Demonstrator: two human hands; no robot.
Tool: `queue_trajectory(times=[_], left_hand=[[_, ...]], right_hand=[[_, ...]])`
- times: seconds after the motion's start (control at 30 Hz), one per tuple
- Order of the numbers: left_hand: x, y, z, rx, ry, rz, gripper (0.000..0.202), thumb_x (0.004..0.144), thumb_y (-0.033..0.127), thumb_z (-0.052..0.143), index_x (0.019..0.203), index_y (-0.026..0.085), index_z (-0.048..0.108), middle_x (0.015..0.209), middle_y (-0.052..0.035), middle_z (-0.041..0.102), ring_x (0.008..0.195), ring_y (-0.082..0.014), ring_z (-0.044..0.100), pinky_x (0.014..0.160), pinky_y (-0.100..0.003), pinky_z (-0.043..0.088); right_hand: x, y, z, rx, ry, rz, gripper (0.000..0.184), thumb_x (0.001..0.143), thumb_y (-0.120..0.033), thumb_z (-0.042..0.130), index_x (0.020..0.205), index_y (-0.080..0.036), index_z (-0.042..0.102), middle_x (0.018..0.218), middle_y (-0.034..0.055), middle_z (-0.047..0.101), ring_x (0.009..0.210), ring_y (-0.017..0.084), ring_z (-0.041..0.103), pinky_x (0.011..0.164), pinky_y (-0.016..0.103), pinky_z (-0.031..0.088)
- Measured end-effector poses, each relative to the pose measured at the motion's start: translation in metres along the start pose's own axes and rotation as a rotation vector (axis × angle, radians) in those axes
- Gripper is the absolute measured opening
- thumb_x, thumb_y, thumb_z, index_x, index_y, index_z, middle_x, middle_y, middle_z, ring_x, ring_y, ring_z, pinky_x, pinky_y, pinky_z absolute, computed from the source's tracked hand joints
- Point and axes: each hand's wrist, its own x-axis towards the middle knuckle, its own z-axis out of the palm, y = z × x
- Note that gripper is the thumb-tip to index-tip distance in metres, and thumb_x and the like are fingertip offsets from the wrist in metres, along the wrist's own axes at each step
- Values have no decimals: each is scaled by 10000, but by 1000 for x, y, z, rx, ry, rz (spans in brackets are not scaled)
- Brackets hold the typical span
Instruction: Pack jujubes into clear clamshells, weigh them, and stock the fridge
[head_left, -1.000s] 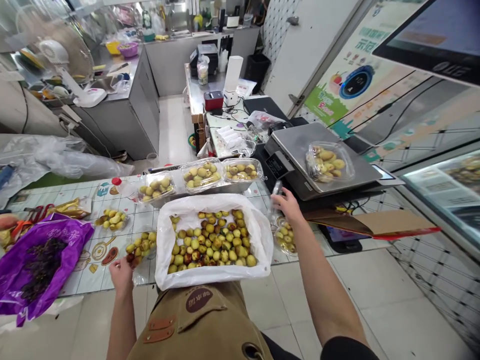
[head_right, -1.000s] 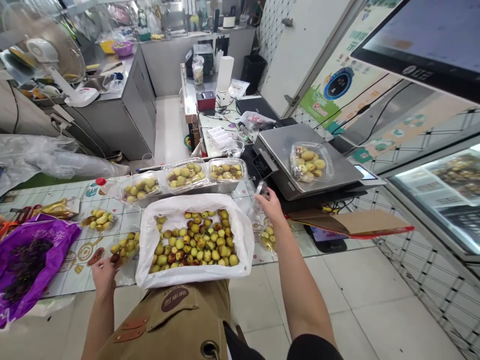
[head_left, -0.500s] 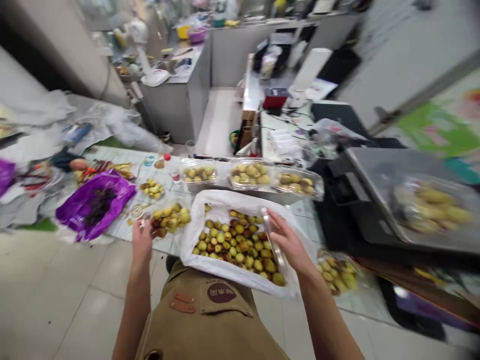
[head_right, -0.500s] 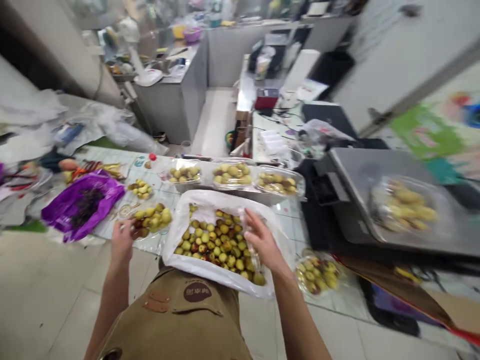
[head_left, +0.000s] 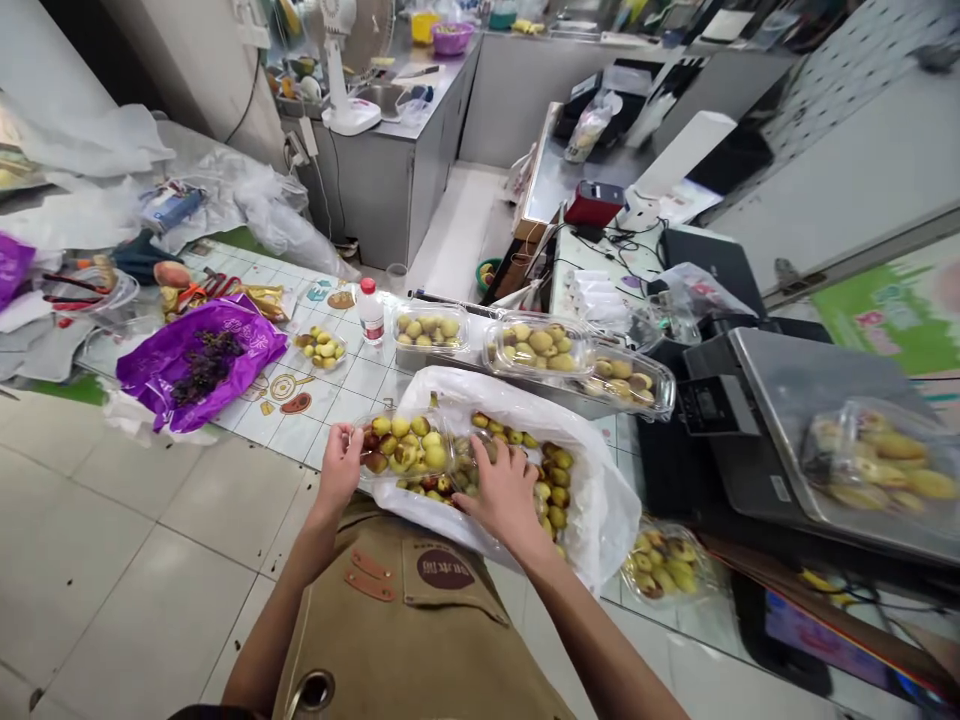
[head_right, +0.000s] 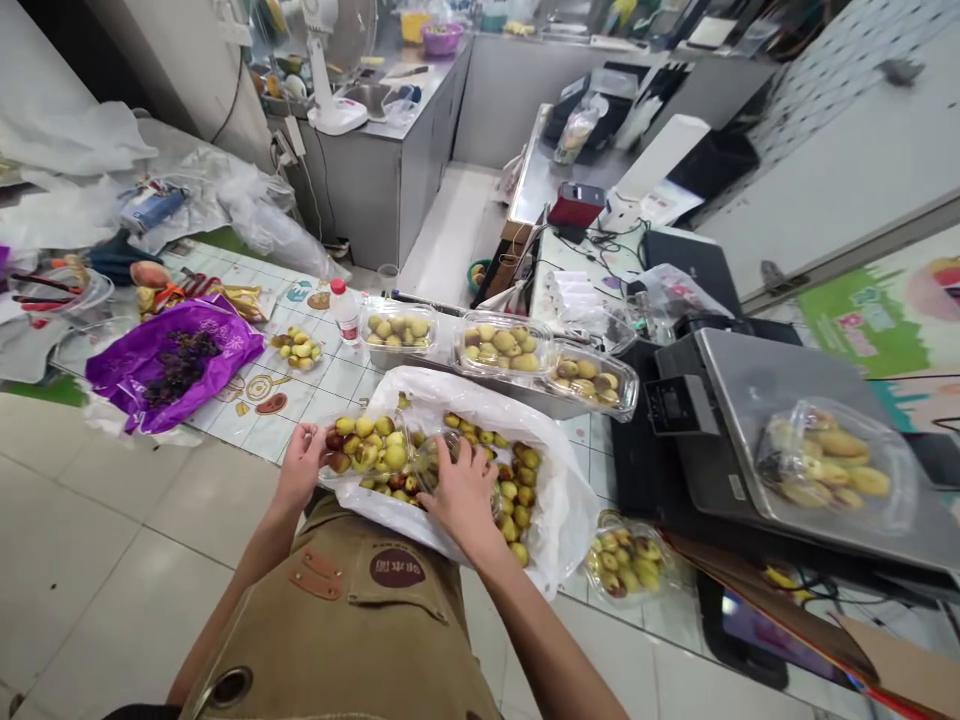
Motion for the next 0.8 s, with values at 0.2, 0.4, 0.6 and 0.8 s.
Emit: queue_trajectory(times=[0.2,0.4,0.6,0.8], left_hand=[[6,-7,-4,43,-12,51,470,836,611,751,936,252,465,940,-15,669,815,-172,672,667,-261,553],[10,-11,-5,52,-25,46,511,813,659,762,940,250,483,920,-9,645,808,-177,657,672,-272,561],[14,-9,-5,89,-57,38,531,803,676,766,961,247,495,916,-17,656,830,-188,666,698,-285,569],[13,-6,-4,82,-87,50,500,833,653,764,989,245,520,933,-25,693,814,-187,687,698,-288,562]], right_hand=[[-2,-5,2,-74,-3,-39,738,868,-309,773,1555,-208,520,1524,231,580,1295,433,536,1026,553,433],[-9,2,5,-107,83,-86,628,882,-259,735,1489,-231,577,1462,198,615,1286,397,533,1055,514,430],[-9,-2,-10,-178,118,5,499,917,-250,684,1400,-136,630,1199,229,670,1084,387,570,900,475,428],[3,39,-43,90,-12,13,265,1041,-229,462,1086,-219,724,1013,121,765,873,272,686,746,348,446]])
